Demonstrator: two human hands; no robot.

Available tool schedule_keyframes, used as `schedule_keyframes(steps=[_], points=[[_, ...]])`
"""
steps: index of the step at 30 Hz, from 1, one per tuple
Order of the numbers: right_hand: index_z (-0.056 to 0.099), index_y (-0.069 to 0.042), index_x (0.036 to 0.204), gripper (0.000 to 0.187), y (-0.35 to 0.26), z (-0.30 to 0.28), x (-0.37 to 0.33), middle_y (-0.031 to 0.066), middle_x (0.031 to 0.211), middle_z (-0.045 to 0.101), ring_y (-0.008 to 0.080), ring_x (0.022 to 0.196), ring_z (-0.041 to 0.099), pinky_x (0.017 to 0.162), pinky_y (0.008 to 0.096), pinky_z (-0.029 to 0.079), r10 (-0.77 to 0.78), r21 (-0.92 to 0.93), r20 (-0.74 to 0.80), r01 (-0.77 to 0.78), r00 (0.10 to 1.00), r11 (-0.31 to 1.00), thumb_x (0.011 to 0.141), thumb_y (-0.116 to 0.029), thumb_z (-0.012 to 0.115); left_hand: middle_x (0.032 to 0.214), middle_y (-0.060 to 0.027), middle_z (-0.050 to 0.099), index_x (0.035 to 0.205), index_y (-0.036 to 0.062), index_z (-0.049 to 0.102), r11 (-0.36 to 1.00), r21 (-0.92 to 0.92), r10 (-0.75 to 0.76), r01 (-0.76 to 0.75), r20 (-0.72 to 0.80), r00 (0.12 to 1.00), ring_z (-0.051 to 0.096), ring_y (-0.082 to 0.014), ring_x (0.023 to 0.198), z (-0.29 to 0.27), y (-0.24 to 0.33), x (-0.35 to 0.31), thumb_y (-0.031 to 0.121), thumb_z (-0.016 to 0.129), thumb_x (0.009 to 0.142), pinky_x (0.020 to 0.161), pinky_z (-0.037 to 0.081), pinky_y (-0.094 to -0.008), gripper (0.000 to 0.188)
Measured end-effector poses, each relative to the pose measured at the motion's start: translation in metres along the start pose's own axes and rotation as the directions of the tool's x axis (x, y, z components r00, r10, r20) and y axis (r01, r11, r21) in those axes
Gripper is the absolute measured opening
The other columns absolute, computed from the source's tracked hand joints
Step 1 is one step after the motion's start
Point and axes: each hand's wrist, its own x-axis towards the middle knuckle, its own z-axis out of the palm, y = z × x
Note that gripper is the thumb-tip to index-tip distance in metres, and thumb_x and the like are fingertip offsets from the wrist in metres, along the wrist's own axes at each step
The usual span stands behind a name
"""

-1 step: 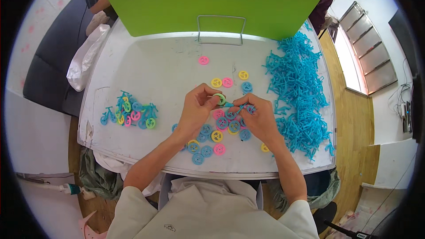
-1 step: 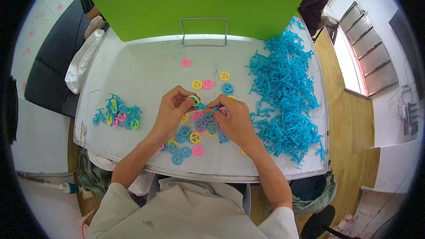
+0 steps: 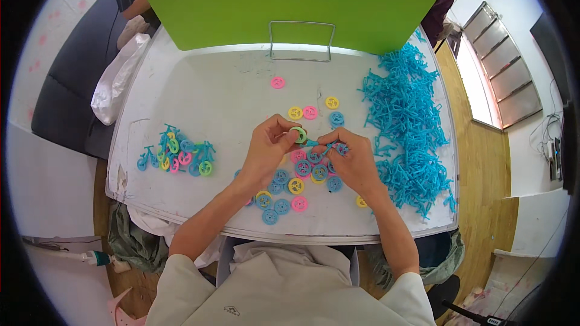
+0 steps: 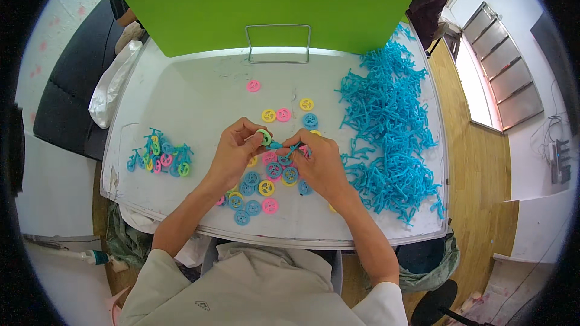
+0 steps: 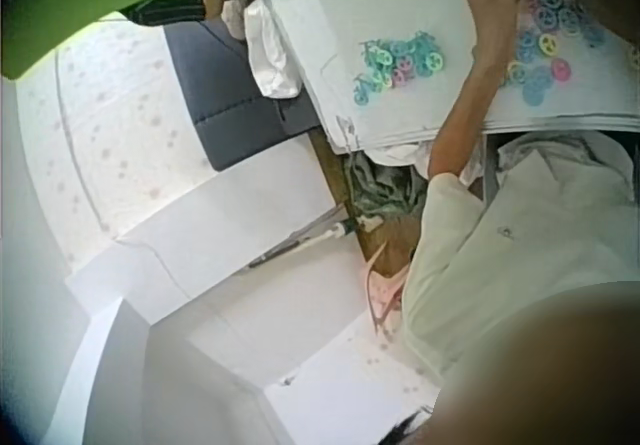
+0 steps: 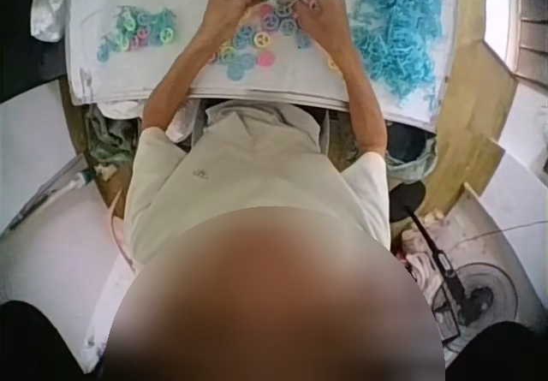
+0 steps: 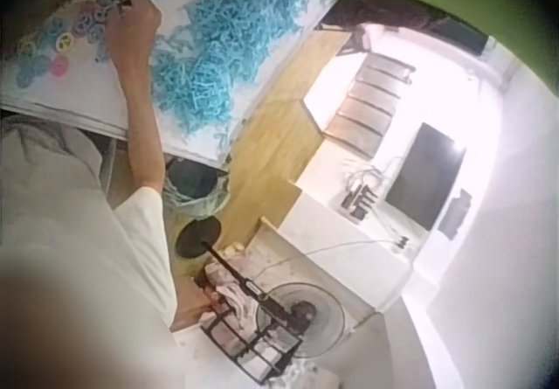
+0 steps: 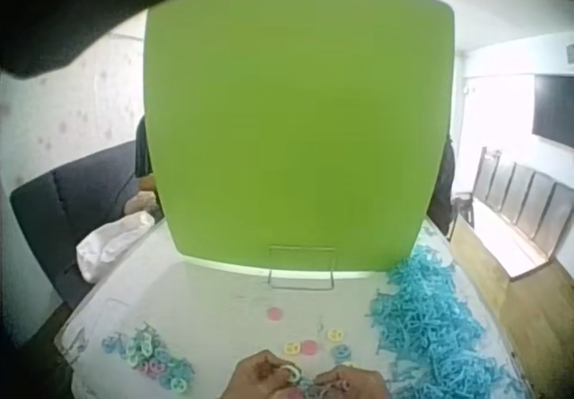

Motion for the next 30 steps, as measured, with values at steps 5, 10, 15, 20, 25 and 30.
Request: schedule_keyframes(steps=[5,10,15,20,25,30], points=[[0.061,0.002,0.093,0.020,0.001,0.002,-0.001,0.0117,0.087,0.072,0.0160,0.079,0.068,0.065,0.0272,0.051,-0.128,-0.160,0.030,0.131,0.991,0.978,0.078,0.013,0.053,0.095,-0.0059,0.063,0.095,0.0023,0.056,0.992,-0.096,-0.084,0.085,0.013,0.996,0.061,-0.0120,0.086,-0.003,-0.003,0.001,0.003,0.054,0.094,0.077,0.054,-0.0281,0.002],[0.060,0.001,0.094,0.016,-0.001,0.009,-0.002,0.0084,0.086,0.071,0.0106,0.077,0.066,0.064,0.0245,0.050,0.003,-0.028,-0.052,-0.005,0.999,1.000,0.082,0.010,0.055,0.094,-0.0064,0.064,0.095,-0.0009,0.059,0.927,0.293,0.241,-0.236,0.022,0.970,0.062,-0.0118,0.085,0.004,-0.009,-0.002,0.001,0.054,0.094,0.075,0.055,-0.0279,0.006],[0.061,0.000,0.095,0.010,0.003,0.007,0.004,0.0047,0.082,0.070,0.0040,0.070,0.060,0.058,0.0207,0.046,0.198,0.241,-0.076,-0.175,0.977,0.955,0.086,0.000,0.064,0.106,-0.0086,0.065,0.111,-0.0020,0.062,0.947,0.163,0.273,-0.278,0.052,0.961,0.062,-0.0128,0.093,0.011,0.003,-0.004,0.002,0.055,0.094,0.083,0.055,-0.0285,0.019],[0.065,0.001,0.094,0.013,0.002,0.002,0.000,0.0028,0.076,0.069,-0.0006,0.056,0.048,0.049,0.0187,0.035,0.083,-0.012,-0.091,-0.085,0.992,0.996,0.087,-0.010,0.069,0.100,-0.0099,0.066,0.110,-0.0031,0.062,0.946,0.165,0.272,-0.278,0.057,0.961,0.064,-0.0131,0.091,0.015,0.001,-0.008,0.001,0.052,0.095,0.081,0.056,-0.0279,0.019],[0.067,0.001,0.090,0.011,-0.001,0.001,0.003,0.0025,0.073,0.069,-0.0009,0.054,0.045,0.047,0.0196,0.033,0.160,0.154,-0.072,-0.147,0.984,0.977,0.088,-0.011,0.067,0.096,-0.0097,0.066,0.109,-0.0034,0.062,0.941,0.154,0.299,-0.301,0.033,0.954,0.065,-0.0127,0.087,0.016,0.000,-0.009,-0.001,0.052,0.094,0.078,0.056,-0.0268,0.018],[0.066,0.001,0.089,0.013,-0.007,0.007,0.000,0.0038,0.072,0.070,-0.0002,0.056,0.049,0.048,0.0191,0.036,0.176,0.184,-0.121,-0.152,0.977,0.971,0.089,-0.011,0.066,0.100,-0.0119,0.064,0.109,-0.0052,0.060,0.945,0.221,0.246,-0.243,0.013,0.969,0.064,-0.0152,0.092,0.020,-0.002,-0.013,0.000,0.053,0.094,0.081,0.057,-0.0298,0.018]])
